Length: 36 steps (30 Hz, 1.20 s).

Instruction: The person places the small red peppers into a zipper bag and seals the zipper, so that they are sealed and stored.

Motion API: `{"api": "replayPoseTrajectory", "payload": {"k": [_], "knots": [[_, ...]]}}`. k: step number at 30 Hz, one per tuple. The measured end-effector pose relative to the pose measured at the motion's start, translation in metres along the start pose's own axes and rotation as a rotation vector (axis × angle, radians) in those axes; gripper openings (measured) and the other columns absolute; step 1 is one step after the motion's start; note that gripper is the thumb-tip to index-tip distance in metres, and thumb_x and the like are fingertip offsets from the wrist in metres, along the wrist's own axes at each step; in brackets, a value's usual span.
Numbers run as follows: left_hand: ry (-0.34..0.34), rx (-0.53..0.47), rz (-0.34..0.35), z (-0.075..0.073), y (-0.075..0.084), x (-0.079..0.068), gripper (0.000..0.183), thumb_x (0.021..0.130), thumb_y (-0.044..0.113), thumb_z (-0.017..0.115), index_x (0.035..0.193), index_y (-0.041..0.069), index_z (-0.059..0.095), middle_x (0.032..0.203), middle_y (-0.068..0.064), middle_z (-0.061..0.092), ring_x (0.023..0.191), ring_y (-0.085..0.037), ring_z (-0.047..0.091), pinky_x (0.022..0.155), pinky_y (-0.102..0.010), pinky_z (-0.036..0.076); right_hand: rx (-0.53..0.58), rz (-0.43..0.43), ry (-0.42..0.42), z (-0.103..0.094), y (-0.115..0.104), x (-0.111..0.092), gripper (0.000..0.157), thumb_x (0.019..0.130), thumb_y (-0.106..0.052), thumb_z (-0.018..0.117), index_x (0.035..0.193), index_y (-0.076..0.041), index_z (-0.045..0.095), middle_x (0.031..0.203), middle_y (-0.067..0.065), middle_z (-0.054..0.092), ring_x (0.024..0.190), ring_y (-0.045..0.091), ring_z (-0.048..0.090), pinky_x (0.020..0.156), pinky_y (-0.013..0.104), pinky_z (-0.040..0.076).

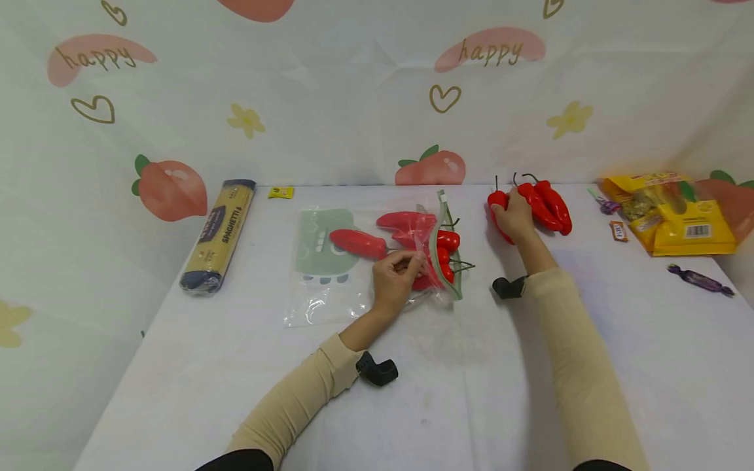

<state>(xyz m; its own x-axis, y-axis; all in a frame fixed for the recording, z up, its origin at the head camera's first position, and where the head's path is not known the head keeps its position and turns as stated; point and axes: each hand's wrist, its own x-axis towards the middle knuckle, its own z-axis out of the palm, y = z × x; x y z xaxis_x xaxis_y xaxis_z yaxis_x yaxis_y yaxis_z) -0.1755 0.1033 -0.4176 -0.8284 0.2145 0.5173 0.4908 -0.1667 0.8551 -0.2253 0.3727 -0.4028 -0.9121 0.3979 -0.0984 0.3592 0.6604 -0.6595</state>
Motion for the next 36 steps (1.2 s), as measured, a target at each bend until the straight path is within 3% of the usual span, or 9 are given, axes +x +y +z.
{"api": "replayPoseTrajectory", "payload": {"k": [4,7,13,16,20,27,32,36], "knots": [[0.000,-0.011,0.004,-0.001,-0.002,0.001,0.014,0.084,-0.002,0.060,0.080,-0.014,0.064,0.068,-0.027,0.064,0.057,-0.035,0.064,0.054,-0.024,0.055,-0.003,-0.003,0.007,0.004,-0.002,-0.006,0.059,0.093,-0.017,0.046,0.140,0.009,0.021,0.136,0.033,0.033,0.124,0.045,0.030,0.105,0.057,0.029],[-0.002,-0.012,0.001,-0.001,-0.002,0.000,0.014,0.084,-0.002,0.060,0.080,-0.015,0.064,0.068,-0.027,0.064,0.057,-0.035,0.064,0.054,-0.026,0.055,0.136,0.057,0.063,0.007,-0.002,-0.015,0.063,0.092,-0.018,0.049,0.143,0.003,0.019,0.143,0.028,0.029,0.130,0.040,0.028,0.109,0.051,0.029],[-0.004,-0.005,0.006,0.000,-0.002,0.000,0.013,0.084,-0.003,0.060,0.080,-0.015,0.063,0.068,-0.027,0.064,0.057,-0.035,0.064,0.054,-0.027,0.056,0.748,0.338,0.187,-0.001,-0.012,-0.039,0.071,0.089,-0.024,0.055,0.148,-0.017,0.014,0.151,0.005,0.020,0.133,0.015,0.029,0.110,0.030,0.031],[-0.001,0.007,0.007,-0.002,-0.002,0.001,0.013,0.084,-0.002,0.060,0.081,-0.015,0.064,0.069,-0.027,0.064,0.058,-0.034,0.064,0.054,-0.025,0.055,0.962,0.390,0.230,-0.001,-0.017,-0.049,0.071,0.089,-0.024,0.058,0.146,-0.018,0.016,0.149,-0.001,0.021,0.129,0.011,0.034,0.109,0.025,0.031],[0.013,0.015,0.007,-0.003,-0.002,0.002,0.012,0.083,-0.003,0.061,0.081,-0.014,0.064,0.069,-0.027,0.064,0.057,-0.034,0.064,0.054,-0.022,0.055,1.063,0.392,0.307,0.011,-0.019,-0.057,0.067,0.088,-0.023,0.060,0.141,-0.019,0.018,0.145,-0.004,0.024,0.127,0.008,0.035,0.108,0.022,0.032],[0.005,0.000,0.006,-0.002,0.001,0.001,0.012,0.083,-0.003,0.061,0.081,-0.015,0.064,0.069,-0.027,0.064,0.057,-0.035,0.064,0.055,-0.023,0.055,1.013,0.425,0.349,0.029,-0.022,-0.063,0.061,0.091,-0.027,0.055,0.139,-0.018,0.019,0.144,-0.005,0.024,0.127,0.005,0.031,0.109,0.019,0.030],[0.010,-0.001,0.017,0.000,0.002,0.001,0.011,0.083,-0.003,0.061,0.080,-0.014,0.064,0.068,-0.026,0.064,0.057,-0.034,0.064,0.054,-0.023,0.055,1.101,0.343,0.351,0.032,-0.024,-0.066,0.038,0.095,-0.026,0.046,0.128,-0.008,0.039,0.111,-0.006,0.048,0.103,0.007,0.048,0.104,0.021,0.037],[0.011,-0.004,0.020,0.001,0.002,0.001,0.012,0.083,-0.003,0.061,0.079,-0.014,0.064,0.068,-0.026,0.064,0.057,-0.034,0.063,0.053,-0.022,0.054,1.230,0.347,0.276,0.033,-0.022,-0.070,0.040,0.096,-0.024,0.044,0.131,-0.003,0.044,0.090,-0.008,0.058,0.083,0.003,0.055,0.097,0.018,0.044]]}}
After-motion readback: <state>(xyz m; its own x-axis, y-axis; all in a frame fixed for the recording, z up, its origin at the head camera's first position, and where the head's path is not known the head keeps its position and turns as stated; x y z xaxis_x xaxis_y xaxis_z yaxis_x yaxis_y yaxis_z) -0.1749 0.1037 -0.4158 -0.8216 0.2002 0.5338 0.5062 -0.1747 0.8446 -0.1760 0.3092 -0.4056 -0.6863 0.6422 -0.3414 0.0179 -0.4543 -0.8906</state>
